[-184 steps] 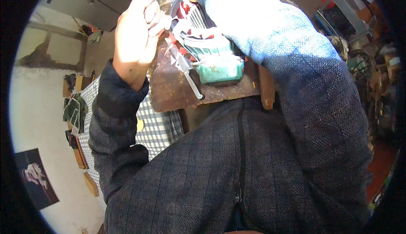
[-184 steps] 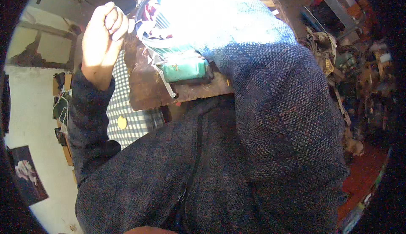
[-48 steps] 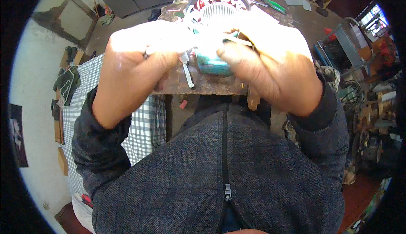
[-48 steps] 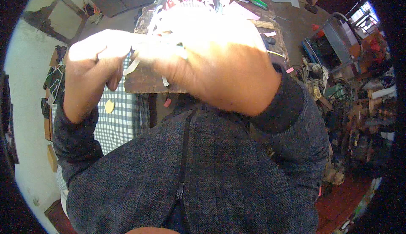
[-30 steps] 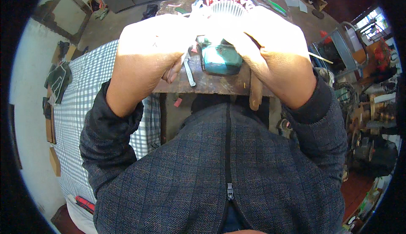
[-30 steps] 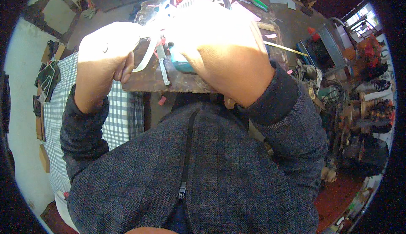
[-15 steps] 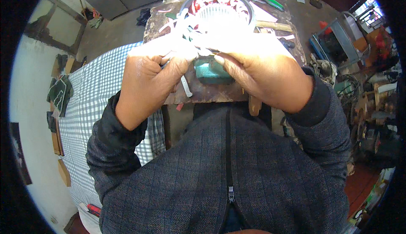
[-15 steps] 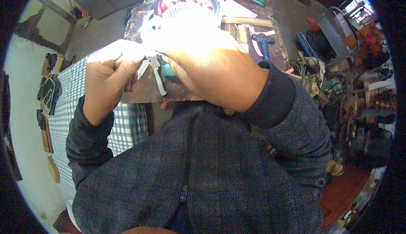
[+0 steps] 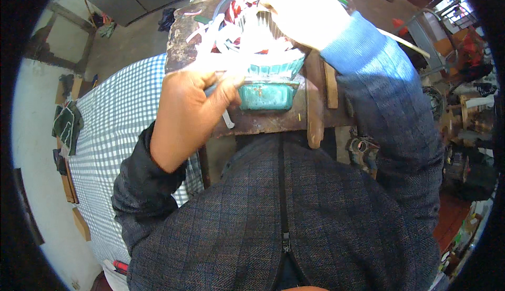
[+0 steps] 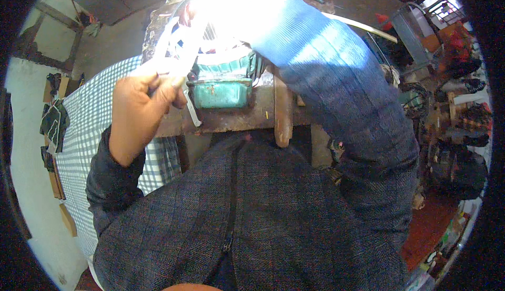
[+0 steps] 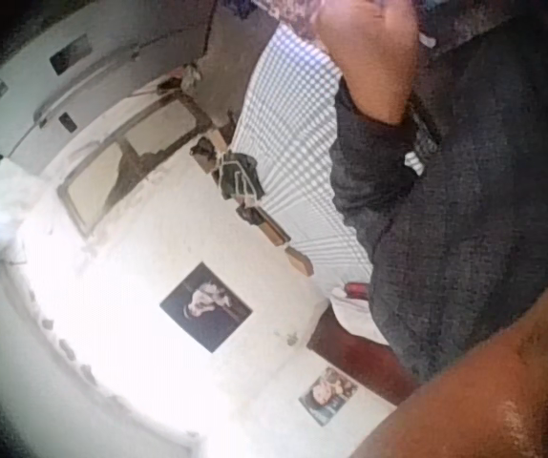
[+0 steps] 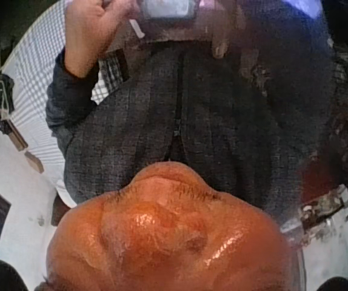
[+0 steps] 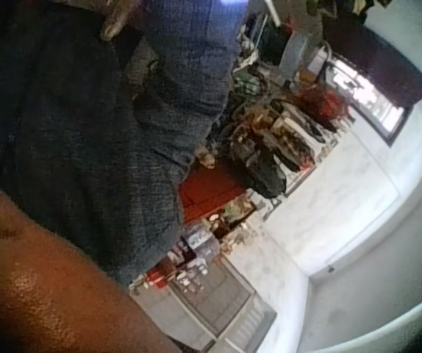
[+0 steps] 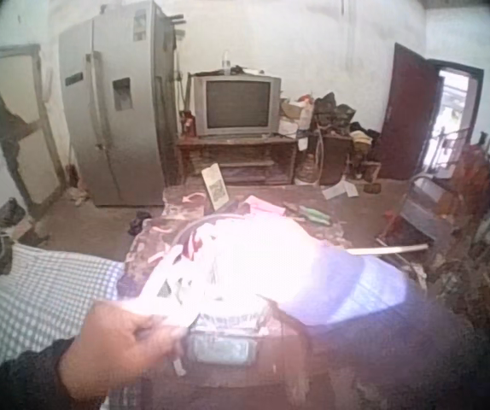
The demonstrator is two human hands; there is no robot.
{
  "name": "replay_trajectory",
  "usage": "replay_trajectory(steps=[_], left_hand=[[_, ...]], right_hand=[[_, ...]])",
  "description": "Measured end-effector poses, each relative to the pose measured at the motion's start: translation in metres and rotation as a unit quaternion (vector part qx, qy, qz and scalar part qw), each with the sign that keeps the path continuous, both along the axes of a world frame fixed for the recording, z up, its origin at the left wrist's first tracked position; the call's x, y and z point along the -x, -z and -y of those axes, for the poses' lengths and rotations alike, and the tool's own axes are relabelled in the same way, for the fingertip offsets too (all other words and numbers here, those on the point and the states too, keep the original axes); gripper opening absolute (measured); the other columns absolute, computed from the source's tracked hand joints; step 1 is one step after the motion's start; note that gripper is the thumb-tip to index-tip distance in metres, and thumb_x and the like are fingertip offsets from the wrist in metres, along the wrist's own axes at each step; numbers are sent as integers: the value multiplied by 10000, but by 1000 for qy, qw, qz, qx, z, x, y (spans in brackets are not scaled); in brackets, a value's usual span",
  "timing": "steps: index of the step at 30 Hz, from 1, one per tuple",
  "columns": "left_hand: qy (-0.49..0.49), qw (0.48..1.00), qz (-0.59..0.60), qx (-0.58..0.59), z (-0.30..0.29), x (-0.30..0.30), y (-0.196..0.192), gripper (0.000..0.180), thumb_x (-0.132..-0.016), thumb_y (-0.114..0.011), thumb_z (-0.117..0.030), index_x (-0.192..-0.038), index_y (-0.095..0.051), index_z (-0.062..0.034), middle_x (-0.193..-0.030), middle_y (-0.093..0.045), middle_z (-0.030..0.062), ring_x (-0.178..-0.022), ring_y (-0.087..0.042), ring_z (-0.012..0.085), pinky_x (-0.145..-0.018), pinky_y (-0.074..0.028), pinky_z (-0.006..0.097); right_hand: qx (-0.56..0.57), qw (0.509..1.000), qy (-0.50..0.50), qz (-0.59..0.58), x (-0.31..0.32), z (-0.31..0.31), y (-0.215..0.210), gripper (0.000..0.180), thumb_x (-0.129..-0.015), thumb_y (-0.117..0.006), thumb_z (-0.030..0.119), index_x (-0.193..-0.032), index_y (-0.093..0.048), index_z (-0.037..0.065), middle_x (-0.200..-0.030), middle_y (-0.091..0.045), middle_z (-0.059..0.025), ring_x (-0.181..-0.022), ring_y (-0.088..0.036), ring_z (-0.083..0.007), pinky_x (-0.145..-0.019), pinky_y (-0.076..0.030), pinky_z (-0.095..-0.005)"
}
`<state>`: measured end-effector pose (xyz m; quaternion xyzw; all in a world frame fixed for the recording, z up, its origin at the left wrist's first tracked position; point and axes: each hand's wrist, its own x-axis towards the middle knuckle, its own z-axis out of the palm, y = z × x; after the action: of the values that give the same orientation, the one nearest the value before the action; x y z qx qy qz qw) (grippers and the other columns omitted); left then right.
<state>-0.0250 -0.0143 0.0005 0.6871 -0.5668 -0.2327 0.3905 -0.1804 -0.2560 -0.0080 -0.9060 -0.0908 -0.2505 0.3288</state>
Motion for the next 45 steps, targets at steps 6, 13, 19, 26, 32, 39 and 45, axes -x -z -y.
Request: replay_trajectory(steps=[6,13,19,26,32,39,45], left_hand=[[48,967,181,170,-4,6,7,186,-890,-753,-94,-1049,-708,-9,-899,-711,165,-810,-694,330,-736,-539,384],[67,945,243,210,-7,1,5,192,-837,-782,-66,-1011,-710,-32,-922,-709,115,-901,-676,304,-822,-499,405],[64,926,283,244,-6,1,6,189,-835,-789,-78,-1003,-709,-43,-913,-697,93,-871,-663,286,-803,-485,397],[51,935,256,241,0,3,11,163,-869,-770,-112,-1008,-709,-53,-880,-681,91,-806,-650,289,-729,-478,396],[33,942,238,235,9,6,13,126,-887,-763,-119,-982,-730,-41,-861,-710,113,-763,-685,297,-674,-514,395],[3,949,203,242,11,3,16,107,-891,-758,-110,-935,-758,-12,-815,-730,156,-685,-702,319,-625,-535,403],[-3,959,185,215,14,-4,23,129,-888,-750,-117,-932,-755,4,-803,-708,188,-688,-690,345,-617,-522,410]], right_hand=[[162,986,37,21,-21,8,7,313,-1056,-500,237,-1301,-644,105,-1298,-676,-82,-1223,-622,-218,-1191,-333,-443],[-27,999,-35,-31,-28,9,14,320,-1053,-499,240,-1296,-640,87,-1281,-674,-100,-1217,-623,-236,-1152,-391,-436],[43,999,-5,-17,-31,5,15,327,-1052,-496,240,-1297,-633,72,-1271,-673,-113,-1208,-626,-249,-1127,-423,-433],[109,994,28,0,-33,2,20,336,-1051,-493,241,-1298,-624,56,-1260,-670,-127,-1198,-630,-264,-1099,-461,-428],[262,960,95,20,-27,-13,6,344,-1050,-490,241,-1300,-617,42,-1250,-669,-139,-1189,-633,-277,-1074,-493,-424],[202,977,19,-68,-21,0,-17,356,-1057,-478,241,-1314,-602,27,-1244,-668,-148,-1171,-639,-288,-1074,-491,-433],[290,944,148,-49,-34,-6,12,363,-1065,-462,243,-1315,-602,22,-1249,-670,-146,-1171,-641,-281,-1080,-486,-429]])
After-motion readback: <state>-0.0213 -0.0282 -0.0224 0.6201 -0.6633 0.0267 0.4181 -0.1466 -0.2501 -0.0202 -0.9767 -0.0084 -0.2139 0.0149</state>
